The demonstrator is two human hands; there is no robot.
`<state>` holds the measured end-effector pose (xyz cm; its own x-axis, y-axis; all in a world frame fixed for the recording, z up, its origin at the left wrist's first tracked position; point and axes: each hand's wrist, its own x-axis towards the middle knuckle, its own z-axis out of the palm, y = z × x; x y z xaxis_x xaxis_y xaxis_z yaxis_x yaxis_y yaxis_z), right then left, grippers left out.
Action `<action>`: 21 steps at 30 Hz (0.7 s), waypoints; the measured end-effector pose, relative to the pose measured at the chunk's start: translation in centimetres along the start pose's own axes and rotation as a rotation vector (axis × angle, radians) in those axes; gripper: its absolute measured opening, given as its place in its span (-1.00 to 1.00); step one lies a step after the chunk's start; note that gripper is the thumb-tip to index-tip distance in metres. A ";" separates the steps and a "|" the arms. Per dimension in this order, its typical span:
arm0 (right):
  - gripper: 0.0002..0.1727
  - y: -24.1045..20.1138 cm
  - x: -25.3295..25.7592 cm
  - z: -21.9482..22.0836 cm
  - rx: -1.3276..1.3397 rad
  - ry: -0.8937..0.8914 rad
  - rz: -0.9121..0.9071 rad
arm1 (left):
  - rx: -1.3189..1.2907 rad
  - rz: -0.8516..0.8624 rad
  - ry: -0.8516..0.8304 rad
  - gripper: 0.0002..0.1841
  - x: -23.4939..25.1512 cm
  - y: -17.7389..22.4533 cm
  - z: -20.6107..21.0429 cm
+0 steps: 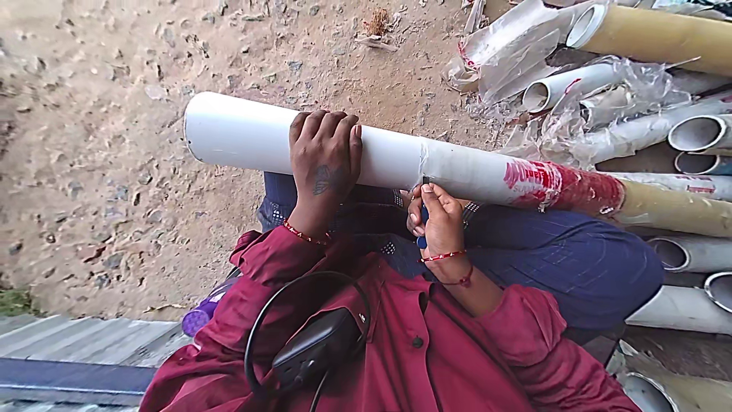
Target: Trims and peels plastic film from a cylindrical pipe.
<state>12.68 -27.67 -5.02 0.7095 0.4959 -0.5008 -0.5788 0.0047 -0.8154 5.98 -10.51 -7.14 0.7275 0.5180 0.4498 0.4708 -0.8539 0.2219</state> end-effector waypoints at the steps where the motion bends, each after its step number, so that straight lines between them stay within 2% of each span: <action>1: -0.61 -0.9 -0.1 -0.4 0.029 -0.026 0.045 | -0.024 0.014 0.015 -0.57 -0.1 0.0 -0.1; 3: -0.56 -3.1 -0.1 -1.6 0.092 -0.079 0.105 | -0.134 0.089 0.046 -0.65 -0.4 0.3 -0.3; 5: -0.51 -5.2 0.3 -3.3 0.116 -0.120 0.060 | -0.284 0.210 0.020 -0.70 -1.0 1.2 -0.2; 7: -0.51 -6.8 1.1 -5.0 0.121 -0.068 -0.024 | -0.342 0.323 -0.060 -0.67 -1.3 2.7 0.6; 10: -0.55 -8.3 2.6 -7.2 0.124 0.086 -0.132 | -0.280 0.406 -0.146 -0.54 -0.7 5.2 1.8; 14: -0.58 -8.2 3.3 -9.0 0.084 0.191 -0.173 | -0.232 0.468 -0.331 -0.54 1.2 5.5 0.5; 18: -0.61 -7.9 3.7 -9.1 0.085 0.201 -0.121 | -0.168 0.539 -0.477 -0.49 3.5 5.5 -0.5; 21: -0.64 -7.8 4.0 -9.0 0.084 0.170 -0.070 | 0.001 0.509 -0.683 -0.48 4.8 7.7 -1.3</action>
<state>23.66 -33.56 -3.33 0.8026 0.3378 -0.4917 -0.5526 0.1102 -0.8262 12.46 -14.65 -2.11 0.9919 -0.0122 -0.1262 0.0047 -0.9911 0.1329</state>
